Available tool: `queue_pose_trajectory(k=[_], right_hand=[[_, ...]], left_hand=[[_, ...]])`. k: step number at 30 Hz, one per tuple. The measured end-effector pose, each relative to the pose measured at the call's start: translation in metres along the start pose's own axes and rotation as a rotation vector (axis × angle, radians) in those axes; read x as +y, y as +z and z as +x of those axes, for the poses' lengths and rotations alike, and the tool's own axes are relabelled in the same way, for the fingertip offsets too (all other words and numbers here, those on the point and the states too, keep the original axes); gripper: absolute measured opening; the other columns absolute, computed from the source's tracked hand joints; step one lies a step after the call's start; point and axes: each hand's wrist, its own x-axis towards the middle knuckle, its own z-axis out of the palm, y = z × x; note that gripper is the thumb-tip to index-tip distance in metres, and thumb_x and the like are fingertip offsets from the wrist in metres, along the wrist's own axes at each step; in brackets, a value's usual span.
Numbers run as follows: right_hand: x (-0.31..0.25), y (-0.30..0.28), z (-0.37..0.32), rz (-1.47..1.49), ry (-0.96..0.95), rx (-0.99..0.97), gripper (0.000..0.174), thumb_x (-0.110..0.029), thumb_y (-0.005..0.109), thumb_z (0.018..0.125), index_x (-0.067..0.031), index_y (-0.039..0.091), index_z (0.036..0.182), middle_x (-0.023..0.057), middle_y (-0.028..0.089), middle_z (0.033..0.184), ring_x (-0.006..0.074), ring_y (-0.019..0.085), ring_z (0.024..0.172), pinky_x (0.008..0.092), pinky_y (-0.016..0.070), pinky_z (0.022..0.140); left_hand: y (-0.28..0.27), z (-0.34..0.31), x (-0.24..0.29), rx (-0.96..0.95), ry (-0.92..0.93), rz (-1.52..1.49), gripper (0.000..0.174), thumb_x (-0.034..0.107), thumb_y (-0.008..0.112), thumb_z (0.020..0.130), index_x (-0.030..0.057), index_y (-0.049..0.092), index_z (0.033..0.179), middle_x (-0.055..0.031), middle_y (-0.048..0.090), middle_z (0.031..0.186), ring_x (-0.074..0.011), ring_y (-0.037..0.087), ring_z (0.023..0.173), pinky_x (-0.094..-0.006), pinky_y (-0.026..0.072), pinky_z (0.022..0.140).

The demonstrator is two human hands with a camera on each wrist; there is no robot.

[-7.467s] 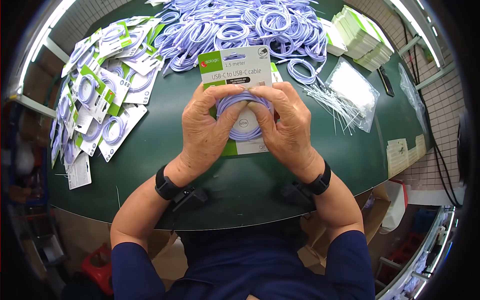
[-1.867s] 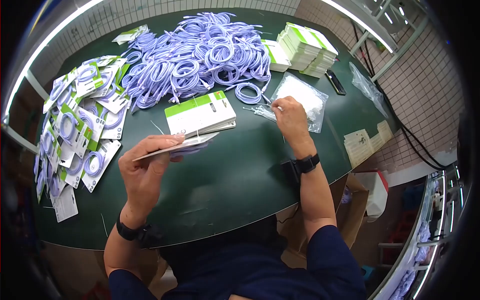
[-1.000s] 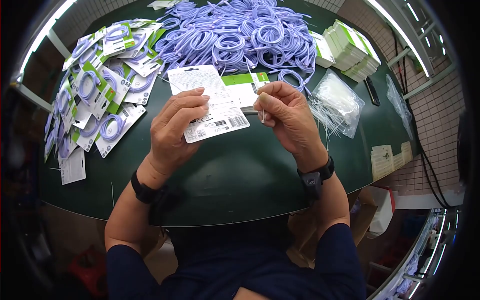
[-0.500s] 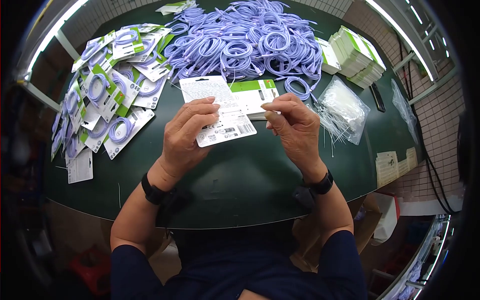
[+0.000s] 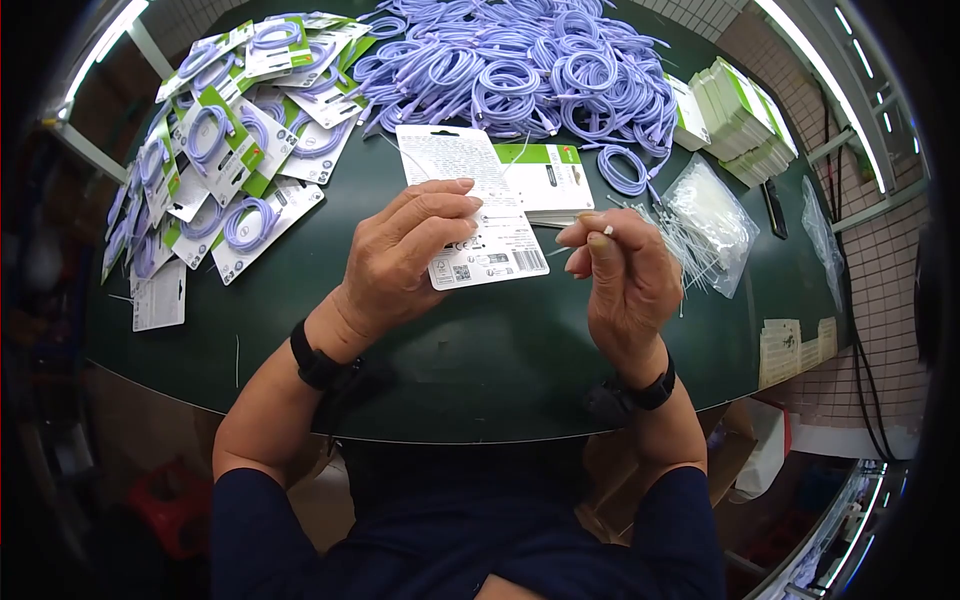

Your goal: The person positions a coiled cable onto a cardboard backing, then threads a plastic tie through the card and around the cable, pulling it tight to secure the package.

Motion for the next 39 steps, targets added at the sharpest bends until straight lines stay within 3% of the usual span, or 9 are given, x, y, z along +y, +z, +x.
queue_pose_trajectory(k=[3,6,10,27,30,39], right_hand=[[-0.002,0.0,0.006,-0.048,-0.139,-0.01,0.013,-0.003,0.06,0.107,0.0059,0.062,0.116,0.0172,0.075,0.091,0.0128,0.068,0.072,0.0256,0.0569,0.062],[-0.005,0.005,-0.002,0.323,-0.127,0.038,0.014,-0.003,0.059,0.107,0.0067,0.063,0.116,0.0222,0.075,0.095,0.0192,0.071,0.077,0.0295,0.0603,0.066],[-0.015,0.014,-0.006,0.518,-0.12,-0.068,0.016,-0.005,0.058,0.108,0.0072,0.064,0.117,0.0254,0.075,0.097,0.0238,0.072,0.079,0.0326,0.0619,0.067],[-0.014,0.022,-0.01,0.525,-0.032,-0.077,0.016,-0.003,0.06,0.106,0.0079,0.065,0.117,0.0254,0.075,0.101,0.0245,0.074,0.083,0.034,0.0645,0.071],[-0.015,0.023,-0.01,0.399,-0.045,-0.094,0.02,-0.013,0.053,0.112,0.0032,0.063,0.117,0.0221,0.073,0.094,0.0227,0.068,0.072,0.0324,0.0573,0.061],[-0.015,0.024,-0.011,0.441,0.016,-0.088,0.019,-0.01,0.053,0.111,0.0042,0.062,0.117,0.0225,0.073,0.094,0.023,0.069,0.073,0.0327,0.0582,0.062]], left_hand=[[-0.001,-0.001,-0.001,-0.011,-0.004,-0.009,0.036,0.01,0.092,0.074,0.0036,0.068,0.099,-0.0143,0.076,0.112,-0.037,0.074,0.114,-0.0429,0.0612,0.094],[-0.001,0.001,-0.001,0.003,0.025,-0.001,0.032,0.008,0.09,0.073,0.0032,0.067,0.096,-0.012,0.075,0.108,-0.0339,0.074,0.112,-0.0405,0.0632,0.09],[-0.002,0.001,0.0,0.038,0.033,0.0,0.031,0.008,0.089,0.073,0.0028,0.067,0.094,-0.0121,0.075,0.107,-0.0338,0.074,0.112,-0.0404,0.0635,0.09],[-0.004,0.0,0.002,0.026,0.024,0.002,0.03,0.01,0.091,0.075,0.0032,0.069,0.093,-0.0131,0.077,0.107,-0.0358,0.075,0.112,-0.0419,0.063,0.091],[-0.005,0.0,0.003,0.025,0.018,-0.001,0.03,0.01,0.091,0.075,0.0032,0.069,0.093,-0.0131,0.077,0.107,-0.0358,0.075,0.113,-0.042,0.0629,0.091],[-0.004,0.002,0.004,0.04,0.027,0.009,0.028,0.006,0.088,0.073,0.0028,0.067,0.091,-0.011,0.076,0.105,-0.0341,0.075,0.111,-0.0402,0.0639,0.088]])
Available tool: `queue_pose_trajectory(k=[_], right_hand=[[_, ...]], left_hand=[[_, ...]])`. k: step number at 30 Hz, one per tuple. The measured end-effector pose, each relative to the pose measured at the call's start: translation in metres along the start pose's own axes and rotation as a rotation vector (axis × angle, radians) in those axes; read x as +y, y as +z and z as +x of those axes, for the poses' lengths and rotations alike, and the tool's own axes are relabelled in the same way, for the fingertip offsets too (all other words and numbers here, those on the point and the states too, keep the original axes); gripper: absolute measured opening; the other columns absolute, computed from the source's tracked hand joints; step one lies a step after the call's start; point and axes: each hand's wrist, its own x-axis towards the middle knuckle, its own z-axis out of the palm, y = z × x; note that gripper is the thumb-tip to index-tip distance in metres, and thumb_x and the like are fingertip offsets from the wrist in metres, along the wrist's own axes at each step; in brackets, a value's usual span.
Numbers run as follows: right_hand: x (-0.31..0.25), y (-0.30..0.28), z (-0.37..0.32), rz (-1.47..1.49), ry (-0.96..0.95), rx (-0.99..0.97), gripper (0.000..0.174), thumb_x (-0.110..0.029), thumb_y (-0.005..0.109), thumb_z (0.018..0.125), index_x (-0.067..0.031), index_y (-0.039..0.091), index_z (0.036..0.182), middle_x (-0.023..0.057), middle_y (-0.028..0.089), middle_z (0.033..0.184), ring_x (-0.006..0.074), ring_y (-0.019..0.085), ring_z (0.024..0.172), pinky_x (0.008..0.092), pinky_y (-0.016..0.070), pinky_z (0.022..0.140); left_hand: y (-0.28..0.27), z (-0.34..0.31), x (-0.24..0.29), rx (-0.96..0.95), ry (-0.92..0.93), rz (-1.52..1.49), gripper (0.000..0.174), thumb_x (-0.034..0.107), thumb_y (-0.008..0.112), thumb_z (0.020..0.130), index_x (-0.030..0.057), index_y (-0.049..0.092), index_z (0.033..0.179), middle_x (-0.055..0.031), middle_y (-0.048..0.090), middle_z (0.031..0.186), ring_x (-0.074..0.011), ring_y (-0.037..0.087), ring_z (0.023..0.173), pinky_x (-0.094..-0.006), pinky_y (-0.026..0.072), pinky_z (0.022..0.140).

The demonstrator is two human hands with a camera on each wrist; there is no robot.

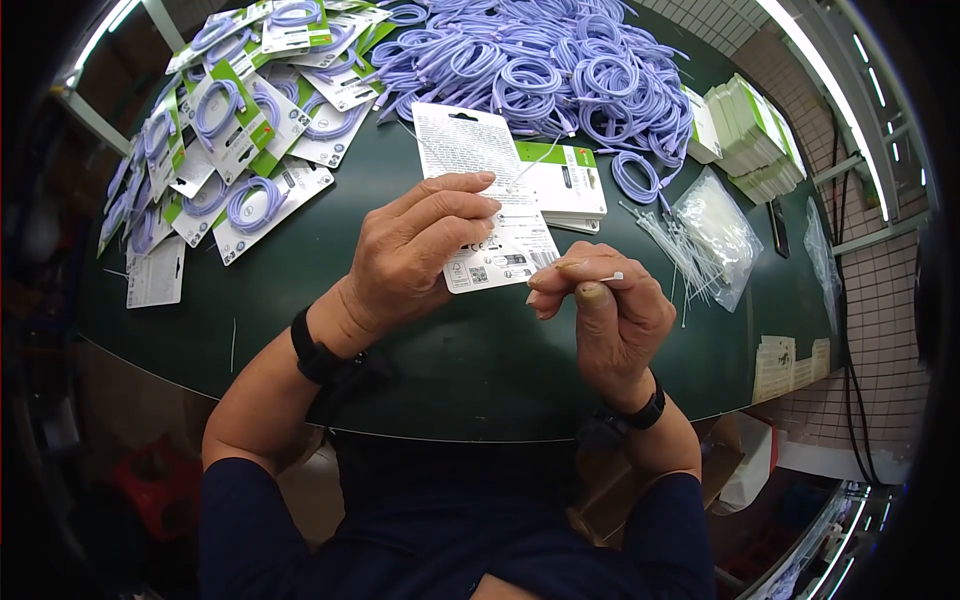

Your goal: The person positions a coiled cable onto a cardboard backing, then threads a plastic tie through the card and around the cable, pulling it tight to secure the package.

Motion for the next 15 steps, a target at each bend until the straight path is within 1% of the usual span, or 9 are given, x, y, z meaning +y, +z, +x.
queue_pose_trajectory(k=[8,12,15], right_hand=[[-0.0018,-0.0026,0.0006,-0.036,0.005,-0.02,0.019,-0.011,0.053,0.112,0.0046,0.061,0.119,0.023,0.073,0.096,0.0225,0.07,0.075,0.0327,0.0586,0.063],[-0.0025,0.001,0.0,0.0,0.028,0.012,0.019,-0.01,0.053,0.111,0.0051,0.063,0.118,0.022,0.073,0.096,0.0221,0.07,0.077,0.0318,0.0589,0.065],[-0.0054,0.0025,0.0023,-0.072,0.047,0.012,0.015,-0.006,0.064,0.105,0.0047,0.067,0.115,0.02,0.074,0.097,0.0223,0.07,0.079,0.0306,0.0584,0.068]], left_hand=[[0.0008,-0.0013,-0.0004,-0.011,0.008,0.037,0.028,0.007,0.088,0.072,0.0035,0.067,0.091,-0.0097,0.076,0.104,-0.0334,0.075,0.111,-0.0396,0.064,0.087],[0.0004,-0.002,-0.001,-0.022,0.021,0.044,0.028,0.011,0.09,0.076,0.0027,0.068,0.091,-0.0124,0.077,0.105,-0.036,0.075,0.111,-0.0417,0.0637,0.089],[0.0008,0.0003,0.0026,0.001,0.03,0.055,0.026,0.009,0.087,0.074,0.0034,0.068,0.09,-0.0097,0.076,0.102,-0.0331,0.076,0.108,-0.0395,0.0642,0.086]])
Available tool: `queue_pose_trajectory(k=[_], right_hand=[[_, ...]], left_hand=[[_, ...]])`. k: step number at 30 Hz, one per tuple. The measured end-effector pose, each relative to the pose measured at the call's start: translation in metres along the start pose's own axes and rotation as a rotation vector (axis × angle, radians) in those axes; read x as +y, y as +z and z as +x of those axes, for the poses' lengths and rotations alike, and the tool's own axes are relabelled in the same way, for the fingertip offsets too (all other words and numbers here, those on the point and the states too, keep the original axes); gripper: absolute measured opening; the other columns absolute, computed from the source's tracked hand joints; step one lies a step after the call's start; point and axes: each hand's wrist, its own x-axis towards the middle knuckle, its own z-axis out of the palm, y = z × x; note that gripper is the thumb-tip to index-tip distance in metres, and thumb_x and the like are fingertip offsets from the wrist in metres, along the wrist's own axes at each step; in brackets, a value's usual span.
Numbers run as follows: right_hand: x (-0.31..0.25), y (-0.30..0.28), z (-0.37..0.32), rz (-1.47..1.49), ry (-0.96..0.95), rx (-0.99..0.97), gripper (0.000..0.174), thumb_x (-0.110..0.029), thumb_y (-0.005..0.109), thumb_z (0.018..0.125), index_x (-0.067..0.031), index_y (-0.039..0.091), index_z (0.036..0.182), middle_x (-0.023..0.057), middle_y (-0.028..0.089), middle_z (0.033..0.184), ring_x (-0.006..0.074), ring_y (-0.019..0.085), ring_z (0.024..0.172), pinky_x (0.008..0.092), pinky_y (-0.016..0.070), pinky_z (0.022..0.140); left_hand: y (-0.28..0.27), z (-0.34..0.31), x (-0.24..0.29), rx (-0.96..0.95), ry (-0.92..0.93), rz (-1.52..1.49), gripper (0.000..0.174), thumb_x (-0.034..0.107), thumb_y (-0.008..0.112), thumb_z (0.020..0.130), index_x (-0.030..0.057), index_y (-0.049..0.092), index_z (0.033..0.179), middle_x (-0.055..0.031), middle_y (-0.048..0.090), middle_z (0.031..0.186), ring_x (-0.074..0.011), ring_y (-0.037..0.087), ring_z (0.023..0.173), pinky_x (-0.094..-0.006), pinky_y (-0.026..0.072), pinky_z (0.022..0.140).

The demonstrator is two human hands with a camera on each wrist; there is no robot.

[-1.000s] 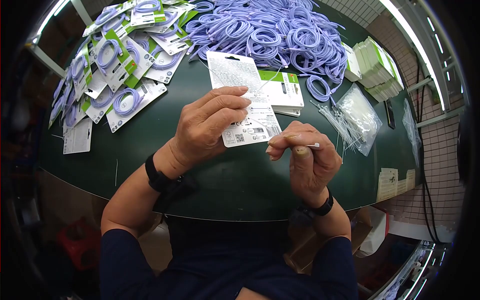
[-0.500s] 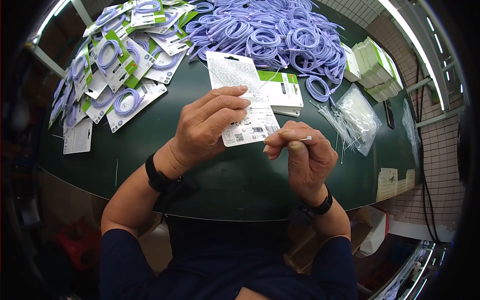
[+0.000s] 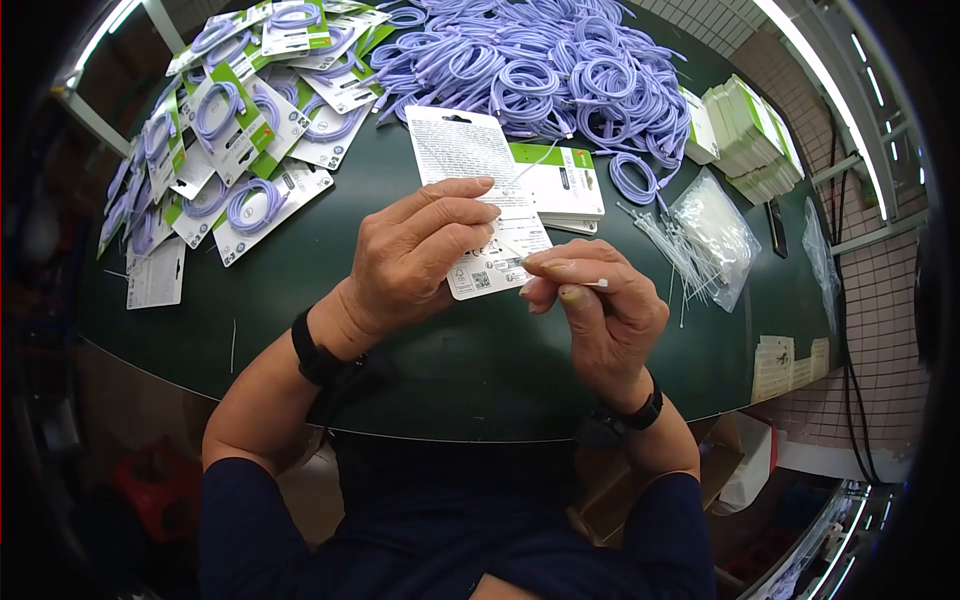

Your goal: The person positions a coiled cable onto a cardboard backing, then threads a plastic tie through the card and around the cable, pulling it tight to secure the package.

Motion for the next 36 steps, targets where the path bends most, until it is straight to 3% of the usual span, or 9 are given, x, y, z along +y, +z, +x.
queue_pose_trajectory(k=[1,4,8,12,21,25,28,33,36], right_hand=[[0.0,-0.001,0.002,-0.002,-0.003,0.0,0.015,-0.006,0.064,0.105,0.0047,0.067,0.115,0.02,0.074,0.097,0.0223,0.07,0.079,0.0306,0.0584,0.068],[0.003,-0.008,0.013,-0.289,-0.235,-0.045,0.023,0.005,0.078,0.091,0.0002,0.074,0.113,0.0168,0.075,0.103,0.0205,0.073,0.081,0.0289,0.0595,0.069],[0.002,-0.017,0.012,-0.399,-0.23,-0.138,0.03,0.005,0.084,0.083,-0.0037,0.076,0.111,0.0129,0.075,0.098,0.02,0.072,0.082,0.029,0.0581,0.07],[-0.003,-0.009,0.011,-0.346,-0.171,-0.059,0.024,0.007,0.084,0.083,-0.0027,0.075,0.103,0.0142,0.076,0.096,0.0216,0.072,0.084,0.031,0.0564,0.071],[0.002,-0.012,0.015,-0.394,-0.24,-0.146,0.024,0.005,0.086,0.081,-0.0039,0.075,0.101,0.0124,0.077,0.096,0.0207,0.073,0.086,0.0293,0.0557,0.069],[0.001,-0.013,0.019,-0.345,-0.109,-0.162,0.02,0.005,0.086,0.081,-0.0039,0.078,0.098,0.0099,0.076,0.095,0.0176,0.071,0.083,0.0257,0.0535,0.068],[-0.006,-0.021,0.023,-0.165,0.293,-0.25,0.017,0.006,0.085,0.08,-0.0032,0.08,0.093,0.0074,0.074,0.092,0.0146,0.068,0.08,0.0234,0.0512,0.067],[-0.011,-0.025,0.027,0.048,0.436,-0.248,0.016,0.006,0.086,0.079,-0.001,0.08,0.092,0.0058,0.072,0.09,0.0116,0.064,0.077,0.0219,0.0495,0.065],[-0.011,-0.029,0.029,0.327,0.51,-0.329,0.006,0.002,0.083,0.084,0.0014,0.079,0.089,0.0071,0.071,0.088,0.0118,0.064,0.077,0.0214,0.0484,0.067]], left_hand=[[0.0,0.001,0.001,0.002,0.003,0.0,0.026,0.009,0.087,0.074,0.0034,0.068,0.09,-0.0097,0.076,0.102,-0.0331,0.076,0.108,-0.0395,0.0642,0.086],[-0.001,0.001,0.003,0.01,0.034,0.026,0.024,0.011,0.086,0.075,0.0031,0.069,0.089,-0.0099,0.076,0.1,-0.0325,0.077,0.105,-0.0392,0.0646,0.084],[-0.001,0.002,0.006,0.033,0.044,0.035,0.024,0.013,0.086,0.075,0.0029,0.069,0.089,-0.0099,0.077,0.1,-0.0316,0.078,0.102,-0.0385,0.0648,0.081],[-0.003,0.003,0.013,0.038,0.049,0.045,0.024,0.014,0.085,0.075,0.0031,0.069,0.089,-0.0093,0.076,0.099,-0.0307,0.078,0.1,-0.0376,0.0645,0.078],[-0.003,0.001,0.018,0.023,0.031,0.04,0.022,0.009,0.083,0.073,0.003,0.07,0.09,-0.0087,0.076,0.097,-0.0286,0.078,0.093,-0.0364,0.0631,0.072],[-0.003,0.002,0.021,0.031,0.028,0.057,0.018,0.008,0.08,0.073,0.0034,0.069,0.087,-0.0084,0.075,0.096,-0.0276,0.078,0.094,-0.0356,0.063,0.071],[0.001,-0.002,0.027,0.0,0.114,0.11,0.021,0.014,0.085,0.08,0.0023,0.069,0.087,-0.0104,0.077,0.092,-0.0296,0.078,0.09,-0.0365,0.0628,0.07],[-0.016,0.012,0.047,-0.053,0.185,0.216,0.016,0.012,0.082,0.085,0.0037,0.069,0.087,-0.0087,0.075,0.088,-0.0267,0.076,0.081,-0.0344,0.0573,0.064],[-0.014,0.017,0.054,-0.032,0.15,-0.008,0.013,0.012,0.079,0.091,0.0037,0.069,0.089,-0.0077,0.074,0.084,-0.025,0.072,0.076,-0.0326,0.0524,0.063]])
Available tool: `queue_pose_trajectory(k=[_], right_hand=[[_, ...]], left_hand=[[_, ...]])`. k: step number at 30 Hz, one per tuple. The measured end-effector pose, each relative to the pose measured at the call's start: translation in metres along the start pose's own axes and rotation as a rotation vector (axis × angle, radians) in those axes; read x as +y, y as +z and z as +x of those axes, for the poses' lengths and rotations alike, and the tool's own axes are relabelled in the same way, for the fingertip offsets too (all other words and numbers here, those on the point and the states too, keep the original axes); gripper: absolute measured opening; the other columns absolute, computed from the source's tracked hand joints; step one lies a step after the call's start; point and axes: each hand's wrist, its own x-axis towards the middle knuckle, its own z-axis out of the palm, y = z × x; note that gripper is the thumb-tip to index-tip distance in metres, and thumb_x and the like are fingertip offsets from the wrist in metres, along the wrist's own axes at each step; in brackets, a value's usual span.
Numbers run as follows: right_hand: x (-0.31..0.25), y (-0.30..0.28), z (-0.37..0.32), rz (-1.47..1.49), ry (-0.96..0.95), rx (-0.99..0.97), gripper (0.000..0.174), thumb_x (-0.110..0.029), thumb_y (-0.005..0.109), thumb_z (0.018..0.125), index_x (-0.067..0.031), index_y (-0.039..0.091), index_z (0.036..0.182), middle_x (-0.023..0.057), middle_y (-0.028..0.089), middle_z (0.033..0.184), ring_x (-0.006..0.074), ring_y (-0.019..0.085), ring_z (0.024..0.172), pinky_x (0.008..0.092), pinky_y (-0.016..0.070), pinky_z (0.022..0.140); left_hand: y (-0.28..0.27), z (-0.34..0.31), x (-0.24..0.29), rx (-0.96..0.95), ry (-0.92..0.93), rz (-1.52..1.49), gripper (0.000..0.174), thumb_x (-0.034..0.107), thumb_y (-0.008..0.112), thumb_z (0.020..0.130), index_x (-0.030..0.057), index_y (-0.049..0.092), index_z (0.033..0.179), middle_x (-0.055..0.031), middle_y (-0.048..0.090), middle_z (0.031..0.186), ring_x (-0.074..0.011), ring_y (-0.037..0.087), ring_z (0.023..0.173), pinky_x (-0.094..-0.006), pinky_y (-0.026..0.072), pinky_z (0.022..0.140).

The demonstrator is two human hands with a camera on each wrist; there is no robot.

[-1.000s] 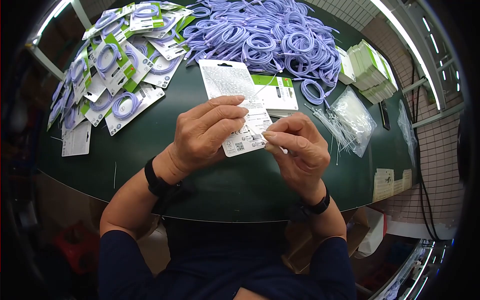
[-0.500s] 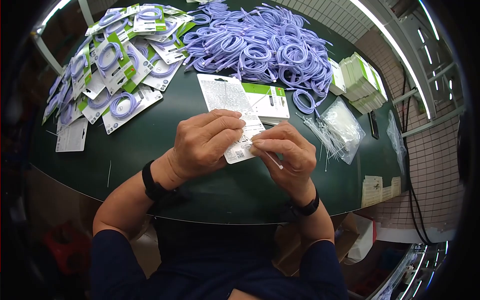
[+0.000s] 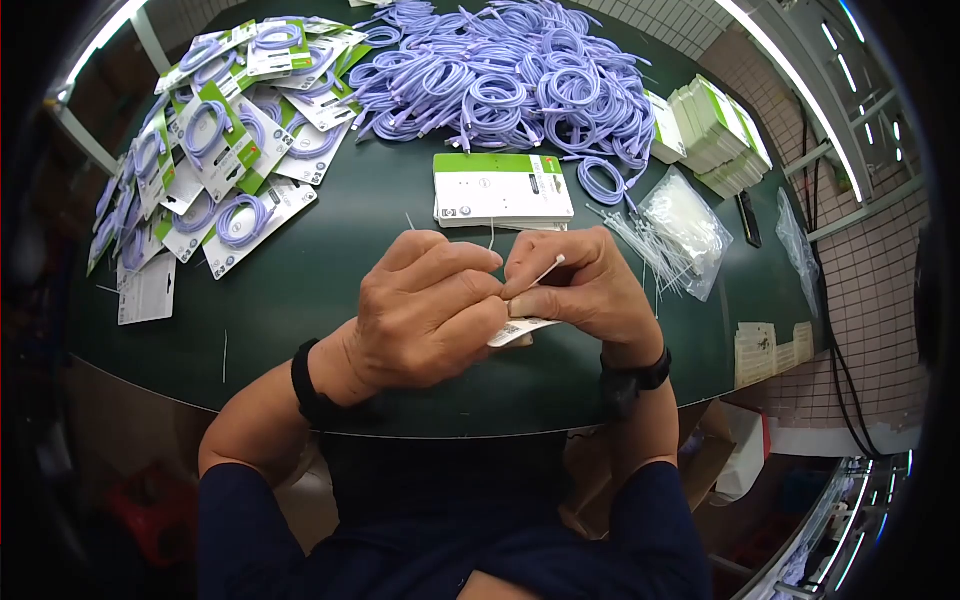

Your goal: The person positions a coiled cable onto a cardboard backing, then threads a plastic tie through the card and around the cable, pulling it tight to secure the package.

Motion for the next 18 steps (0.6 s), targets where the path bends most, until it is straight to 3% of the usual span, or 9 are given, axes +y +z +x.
queue_pose_trajectory(k=[5,8,9,12,13,16,18], right_hand=[[0.003,-0.012,0.0,0.103,0.059,-0.067,0.008,-0.002,0.077,0.092,0.0037,0.077,0.097,0.0075,0.069,0.089,0.0119,0.062,0.078,0.0224,0.0474,0.069],[0.005,-0.014,0.0,0.361,0.0,0.25,0.015,-0.003,0.072,0.095,0.0029,0.074,0.108,0.0069,0.068,0.091,0.0122,0.062,0.08,0.0249,0.0473,0.07],[0.007,-0.015,0.0,0.36,0.0,0.242,0.015,-0.003,0.072,0.095,0.0029,0.074,0.108,0.0069,0.068,0.091,0.0122,0.062,0.08,0.0249,0.0473,0.07],[0.021,-0.018,-0.004,-0.128,-0.378,0.564,0.029,-0.001,0.078,0.089,-0.0026,0.071,0.117,0.0077,0.068,0.093,0.0147,0.062,0.079,0.028,0.0488,0.068],[0.02,-0.016,-0.002,-0.129,-0.377,0.551,0.029,-0.001,0.078,0.089,-0.0026,0.071,0.117,0.0077,0.068,0.093,0.0147,0.062,0.079,0.028,0.0488,0.068],[0.018,-0.005,0.005,-0.9,-0.76,0.351,0.034,0.002,0.084,0.079,-0.0093,0.075,0.111,0.0072,0.068,0.094,0.0189,0.063,0.079,0.0305,0.0506,0.067],[0.023,0.003,0.01,-0.987,-0.77,0.328,0.036,0.002,0.086,0.077,-0.0105,0.076,0.109,0.0066,0.068,0.094,0.0199,0.063,0.08,0.0309,0.051,0.067]], left_hand=[[0.006,-0.007,0.003,-0.04,-0.176,-0.297,0.014,0.015,0.073,0.099,0.0032,0.069,0.093,-0.0096,0.072,0.082,-0.0204,0.072,0.079,-0.0307,0.0536,0.068],[-0.003,-0.002,0.01,0.049,-0.668,-0.495,0.016,0.017,0.065,0.106,0.0022,0.067,0.101,-0.0066,0.069,0.085,-0.014,0.068,0.078,-0.0286,0.0523,0.066],[-0.002,-0.001,0.008,0.054,-0.668,-0.488,0.016,0.017,0.065,0.106,0.0022,0.067,0.101,-0.0066,0.069,0.085,-0.014,0.068,0.078,-0.0286,0.0523,0.066],[0.006,-0.001,-0.009,0.287,-0.969,-0.799,0.02,0.019,0.055,0.112,0.0011,0.064,0.11,-0.0052,0.071,0.09,-0.0075,0.064,0.079,-0.0259,0.0537,0.069],[0.009,-0.004,-0.015,0.3,-0.97,-0.793,0.02,0.019,0.055,0.112,0.0011,0.064,0.11,-0.0052,0.071,0.09,-0.0075,0.064,0.079,-0.0259,0.0537,0.069],[0.021,-0.02,-0.031,0.329,-1.103,-1.019,0.023,0.02,0.049,0.114,-0.0008,0.059,0.117,-0.004,0.071,0.098,-0.0043,0.062,0.082,-0.0247,0.055,0.071],[0.024,-0.023,-0.031,0.338,-1.127,-1.046,0.023,0.02,0.049,0.114,-0.0009,0.059,0.117,-0.0045,0.071,0.098,-0.0044,0.062,0.083,-0.0242,0.0551,0.072]])
